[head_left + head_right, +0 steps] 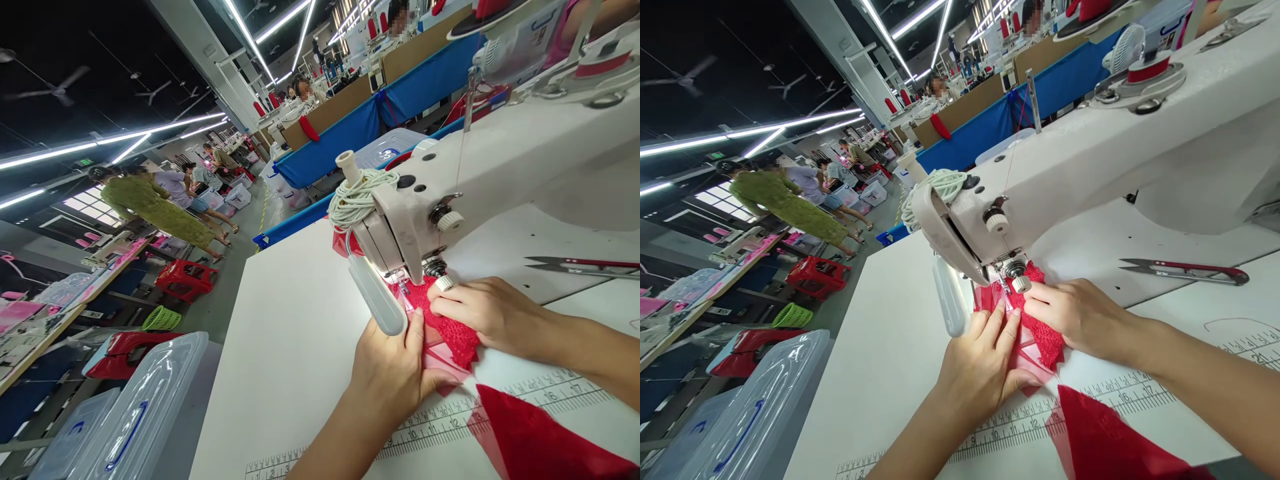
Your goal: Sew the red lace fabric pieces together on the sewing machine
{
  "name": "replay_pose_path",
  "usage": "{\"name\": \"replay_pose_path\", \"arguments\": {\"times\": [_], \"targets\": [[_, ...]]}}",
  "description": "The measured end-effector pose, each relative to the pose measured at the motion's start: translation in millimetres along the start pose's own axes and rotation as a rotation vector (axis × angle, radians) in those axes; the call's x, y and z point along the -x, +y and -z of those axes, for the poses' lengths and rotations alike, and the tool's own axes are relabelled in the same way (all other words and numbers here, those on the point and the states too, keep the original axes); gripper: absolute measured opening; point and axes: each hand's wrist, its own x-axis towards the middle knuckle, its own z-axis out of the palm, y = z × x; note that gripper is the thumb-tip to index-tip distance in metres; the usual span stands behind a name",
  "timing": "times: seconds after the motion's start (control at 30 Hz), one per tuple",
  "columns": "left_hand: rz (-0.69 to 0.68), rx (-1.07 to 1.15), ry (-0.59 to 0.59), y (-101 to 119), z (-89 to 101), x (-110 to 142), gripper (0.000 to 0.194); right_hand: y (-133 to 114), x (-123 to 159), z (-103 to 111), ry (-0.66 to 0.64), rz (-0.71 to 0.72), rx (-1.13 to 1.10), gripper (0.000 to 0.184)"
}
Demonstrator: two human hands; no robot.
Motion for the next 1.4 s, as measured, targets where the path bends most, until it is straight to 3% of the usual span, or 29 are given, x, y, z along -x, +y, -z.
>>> {"name": "replay_pose_path", "arguments": {"times": [0.4,0.6,0.7,0.83,0.93,1.03,1.13,1.27,1.33,1.4], "targets": [[0.029,-0.011,0.010,-3,-10.3,6,0.086,0,-4,-1,-0.013,-0.061,0.010,0.021],[-0.021,-0.046,0.037,-3,-11.6,5,0.083,-8,-3,6,-0.090,-0.108,0.097,0.029],[-0.037,-0.007,0.034,-1,-10.2,1,0.068,-11,-4,10,-0.134,-0.117,0.109,0.040],[0.001,0.008,0.104,4,-12.2,0,0.031,-14,-6,13,-0.155,-0.085,0.081,0.027],[-0.019,-0.044,0.169,6,-15.9,1,0.025,-12,-3,11,-0.096,-0.023,0.049,0.022],[-0.028,-0.019,0.127,1,-15.8,1,0.026,-10,1,4,-0.054,-0.012,-0.029,0.023],[0.113,0.319,-0.004,-8,-12.1,-6,0.033,-10,0,-3,0.004,-0.159,-0.141,0.017],[0.579,0.962,-0.191,-21,-10.0,-17,0.044,-10,-7,-6,0.047,-0.439,-0.265,0.032],[0.729,1.124,-0.251,-24,-10.1,-20,0.041,-11,-10,-6,0.041,-0.501,-0.293,0.040],[0.756,1.183,-0.294,-23,-10.3,-21,0.034,-11,-10,-5,0.061,-0.495,-0.284,0.043]]}}
